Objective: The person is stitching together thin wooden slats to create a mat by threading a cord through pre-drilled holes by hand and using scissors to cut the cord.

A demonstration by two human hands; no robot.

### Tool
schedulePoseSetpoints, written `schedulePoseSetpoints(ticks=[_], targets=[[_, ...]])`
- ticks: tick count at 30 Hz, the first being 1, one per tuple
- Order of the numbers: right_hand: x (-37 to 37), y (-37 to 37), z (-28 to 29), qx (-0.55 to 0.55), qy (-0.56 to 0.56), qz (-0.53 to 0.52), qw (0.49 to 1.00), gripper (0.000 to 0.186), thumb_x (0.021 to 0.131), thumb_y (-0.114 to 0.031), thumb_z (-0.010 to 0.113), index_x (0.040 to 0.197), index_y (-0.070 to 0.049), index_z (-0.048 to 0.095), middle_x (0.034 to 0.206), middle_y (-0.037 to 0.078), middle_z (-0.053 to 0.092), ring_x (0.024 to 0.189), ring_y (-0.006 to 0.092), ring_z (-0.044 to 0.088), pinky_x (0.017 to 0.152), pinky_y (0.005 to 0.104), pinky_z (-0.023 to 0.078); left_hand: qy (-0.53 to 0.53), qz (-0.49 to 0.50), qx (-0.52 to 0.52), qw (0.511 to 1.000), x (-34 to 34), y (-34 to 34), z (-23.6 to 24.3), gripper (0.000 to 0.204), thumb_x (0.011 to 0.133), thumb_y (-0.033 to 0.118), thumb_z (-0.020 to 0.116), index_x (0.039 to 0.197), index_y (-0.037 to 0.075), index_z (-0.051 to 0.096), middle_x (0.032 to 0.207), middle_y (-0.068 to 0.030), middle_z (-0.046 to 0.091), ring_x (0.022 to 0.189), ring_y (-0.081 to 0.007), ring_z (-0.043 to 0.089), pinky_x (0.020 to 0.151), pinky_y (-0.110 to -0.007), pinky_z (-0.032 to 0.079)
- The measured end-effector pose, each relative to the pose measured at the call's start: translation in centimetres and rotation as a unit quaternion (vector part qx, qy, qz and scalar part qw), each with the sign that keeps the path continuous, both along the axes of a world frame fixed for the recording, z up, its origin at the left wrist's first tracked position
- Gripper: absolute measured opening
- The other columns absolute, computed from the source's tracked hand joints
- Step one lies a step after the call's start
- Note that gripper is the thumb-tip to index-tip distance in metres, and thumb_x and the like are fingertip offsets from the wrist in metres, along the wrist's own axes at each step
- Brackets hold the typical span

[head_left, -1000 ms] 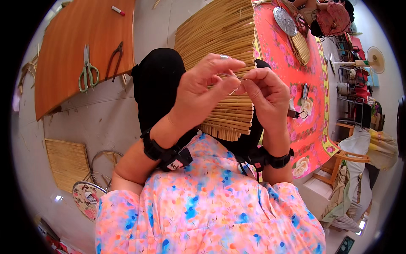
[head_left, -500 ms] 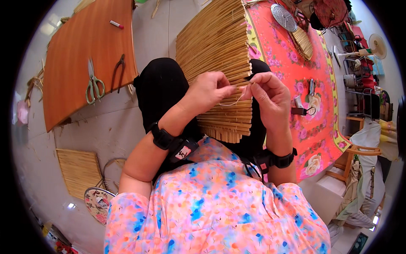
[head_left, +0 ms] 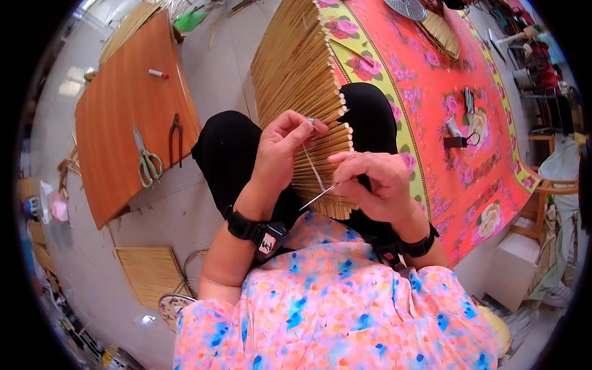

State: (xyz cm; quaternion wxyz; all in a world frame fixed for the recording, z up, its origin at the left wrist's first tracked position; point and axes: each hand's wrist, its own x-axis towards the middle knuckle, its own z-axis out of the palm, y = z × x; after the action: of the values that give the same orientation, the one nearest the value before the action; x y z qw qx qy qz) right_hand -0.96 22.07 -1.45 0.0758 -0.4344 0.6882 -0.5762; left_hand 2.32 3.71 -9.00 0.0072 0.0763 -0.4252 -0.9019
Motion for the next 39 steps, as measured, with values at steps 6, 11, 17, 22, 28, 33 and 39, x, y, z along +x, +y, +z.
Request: schedulePoseSetpoints(ticks=[6,11,17,22,28,33,39], targets=[[1.4,-2.4,-0.7,-0.079,-0.005,-0.04,0.996,0.013,0.076,0.0,0.071,0.085,-0.006,0.064,0.075,0.008,0.066,0.07,0.0277,0.067,0.067,0.0341,0.054,-0.011,0.011,-0.047,0.999,0.3,-0.9,1.1,0.016,0.098,0.013,0.057,0.111,0.005,0.054,0.113,-0.01,0.065,0.097,-0.0152,0.063,0.082,-0.026,0.048],[2.1,-4.7,-1.6,-0.15,0.009,-0.093,0.984,0.013,0.076,0.001,0.065,0.086,-0.008,0.063,0.072,0.007,0.063,0.066,0.0263,0.065,0.057,0.0343,0.051,0.047,0.111,-0.378,0.918,3.5,-2.1,3.1,0.027,0.091,0.002,0.056,0.117,-0.002,0.056,0.118,-0.0125,0.059,0.106,-0.0208,0.059,0.088,-0.031,0.048],[2.7,-6.9,-1.4,-0.213,-0.025,-0.081,0.973,0.015,0.077,0.0,0.069,0.091,-0.004,0.065,0.074,0.01,0.064,0.068,0.0271,0.066,0.059,0.0335,0.053,0.111,0.139,-0.27,0.946,9.9,-2.4,5.5,0.025,0.094,0.012,0.061,0.115,-0.001,0.063,0.121,-0.011,0.056,0.107,-0.0227,0.058,0.095,-0.035,0.047],[3.3,-8.0,-1.2,-0.211,-0.011,-0.072,0.975,0.017,0.078,-0.002,0.07,0.094,-0.003,0.065,0.075,0.009,0.064,0.069,0.0268,0.066,0.06,0.0338,0.053,0.139,0.194,-0.307,0.921,10.6,-2.4,6.1,0.024,0.1,0.022,0.056,0.109,0.001,0.061,0.12,-0.0114,0.057,0.105,-0.022,0.059,0.091,-0.035,0.05],[3.8,-8.2,-1.1,-0.295,-0.13,-0.061,0.945,0.014,0.078,0.003,0.067,0.089,-0.002,0.059,0.078,0.009,0.06,0.071,0.0235,0.063,0.067,0.0331,0.052,0.064,0.23,-0.26,0.936,9.4,-3.6,8.9,0.018,0.102,0.021,0.052,0.101,0.004,0.056,0.119,-0.0135,0.058,0.103,-0.0225,0.059,0.086,-0.035,0.051],[5.0,-10.0,-2.6,-0.418,-0.268,-0.02,0.867,0.013,0.088,-0.003,0.06,0.094,-0.002,0.049,0.088,0.008,0.052,0.081,0.0178,0.056,0.077,0.0298,0.047,0.025,0.216,-0.363,0.906,7.0,-1.8,10.1,0.018,0.101,0.011,0.049,0.088,0.002,0.058,0.135,-0.0167,0.049,0.122,-0.0257,0.05,0.096,-0.039,0.046],[4.3,-11.1,-1.4,-0.499,-0.605,0.051,0.618,0.017,0.099,-0.018,0.051,0.094,-0.005,0.042,0.086,0.005,0.05,0.083,0.0147,0.053,0.081,0.0298,0.048,0.045,0.246,-0.445,0.86,6.2,-1.0,8.5,0.015,0.103,0.013,0.046,0.097,0.002,0.053,0.13,-0.0199,0.053,0.119,-0.0268,0.054,0.104,-0.04,0.042]])
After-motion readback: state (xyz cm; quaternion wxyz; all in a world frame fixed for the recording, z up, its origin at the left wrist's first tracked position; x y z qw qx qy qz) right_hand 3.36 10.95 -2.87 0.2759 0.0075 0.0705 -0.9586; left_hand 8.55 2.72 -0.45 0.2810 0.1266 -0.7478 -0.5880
